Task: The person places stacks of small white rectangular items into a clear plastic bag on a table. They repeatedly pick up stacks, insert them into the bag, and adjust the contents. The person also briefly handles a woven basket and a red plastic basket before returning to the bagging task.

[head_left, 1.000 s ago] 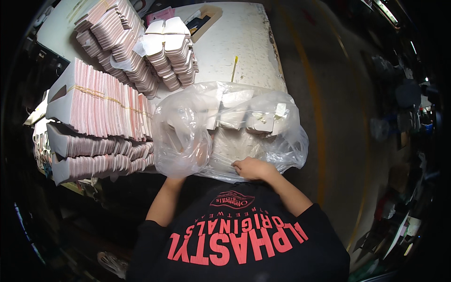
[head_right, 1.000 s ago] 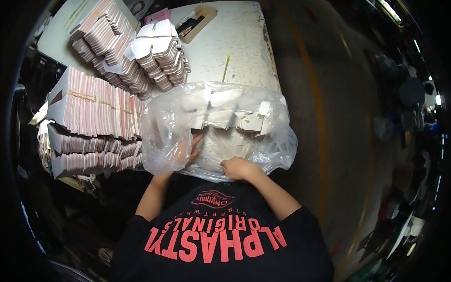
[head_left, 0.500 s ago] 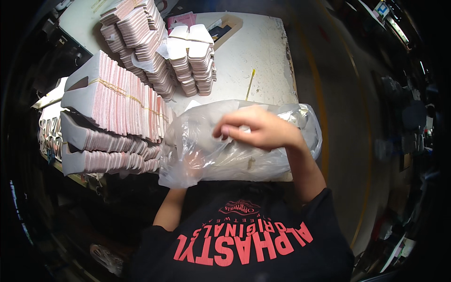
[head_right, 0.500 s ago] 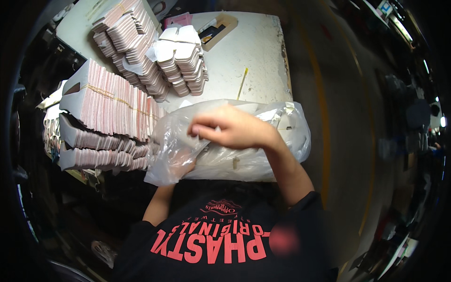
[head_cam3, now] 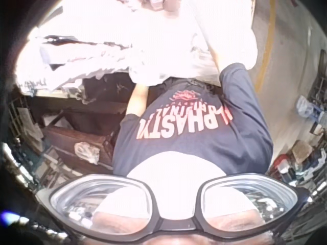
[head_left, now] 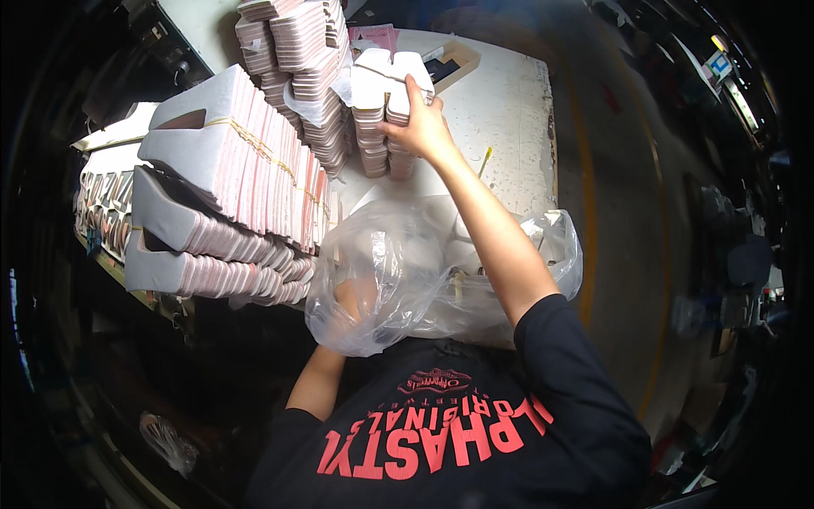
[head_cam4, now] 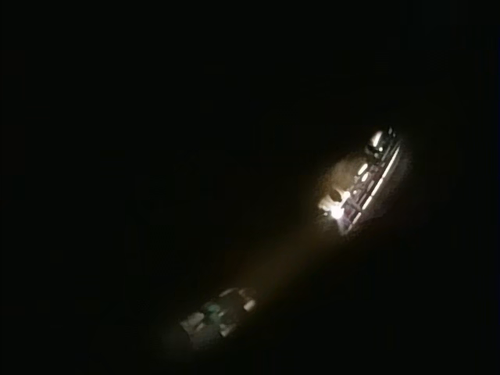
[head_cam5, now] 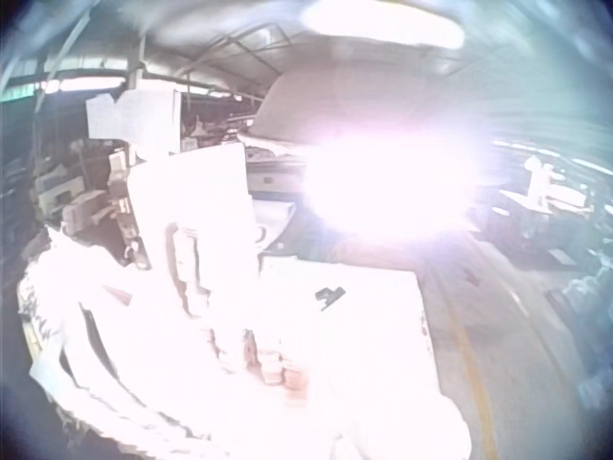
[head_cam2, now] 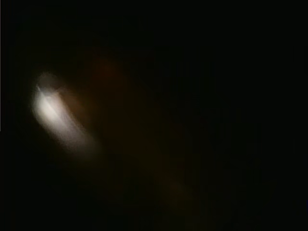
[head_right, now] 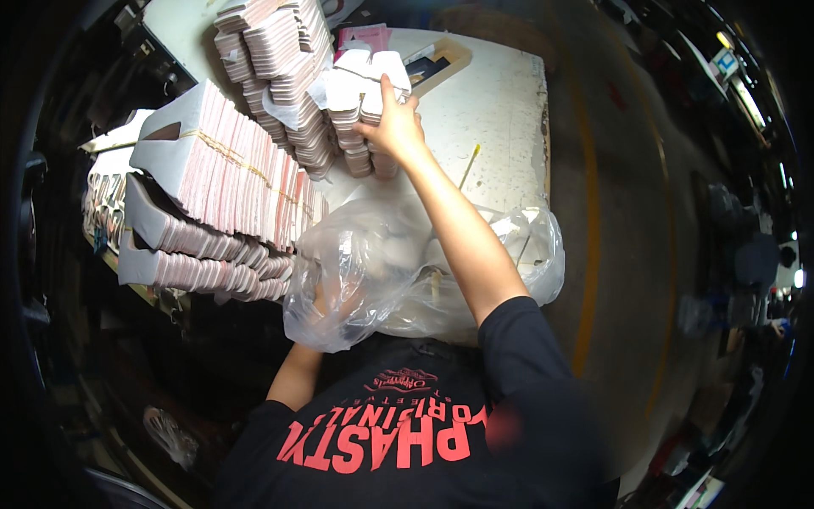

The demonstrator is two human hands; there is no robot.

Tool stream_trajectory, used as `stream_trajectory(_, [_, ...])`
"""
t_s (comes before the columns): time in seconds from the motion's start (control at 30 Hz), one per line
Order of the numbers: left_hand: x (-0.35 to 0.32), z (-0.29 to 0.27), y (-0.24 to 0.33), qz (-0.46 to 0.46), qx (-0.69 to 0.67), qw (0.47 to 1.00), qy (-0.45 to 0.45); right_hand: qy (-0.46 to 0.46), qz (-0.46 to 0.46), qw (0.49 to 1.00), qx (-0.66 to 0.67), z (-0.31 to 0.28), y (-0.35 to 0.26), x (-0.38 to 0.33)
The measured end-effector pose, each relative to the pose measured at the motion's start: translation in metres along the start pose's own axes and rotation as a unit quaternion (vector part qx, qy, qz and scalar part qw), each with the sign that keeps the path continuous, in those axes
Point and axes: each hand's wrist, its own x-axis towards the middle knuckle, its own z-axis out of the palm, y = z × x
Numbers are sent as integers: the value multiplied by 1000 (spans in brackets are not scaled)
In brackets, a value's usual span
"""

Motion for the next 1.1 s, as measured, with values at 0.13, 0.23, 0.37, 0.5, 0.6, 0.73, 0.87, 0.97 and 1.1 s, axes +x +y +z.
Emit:
stream_trajectory(0.13, [-27,-52,39,-40,-174,984,-8,110,-67,990,64,26,7,-17])
stream_trajectory(0.23, [-44,-84,69,-47,-335,941,-20,135,-82,985,62,18,8,-29])
stream_trajectory(0.37, [-34,-90,92,1,-542,840,-4,108,-59,970,211,-28,1,-58])
stream_trajectory(0.5, [-14,-86,95,34,-682,730,35,26,44,852,521,-81,2,-110])
stream_trajectory(0.6, [1,-86,97,14,-788,610,75,1,57,783,619,-103,24,-162])
stream_trajectory(0.73, [11,-82,114,-52,-804,562,187,-70,115,728,673,-86,62,-251])
stream_trajectory(0.87, [14,-97,129,190,-609,767,73,-158,271,643,699,-32,85,-316])
stream_trajectory(0.97, [21,-99,140,128,-635,755,106,-270,326,614,666,7,90,-334])
stream_trajectory(1.1, [20,-92,153,142,-603,775,124,-469,376,470,646,50,92,-318])
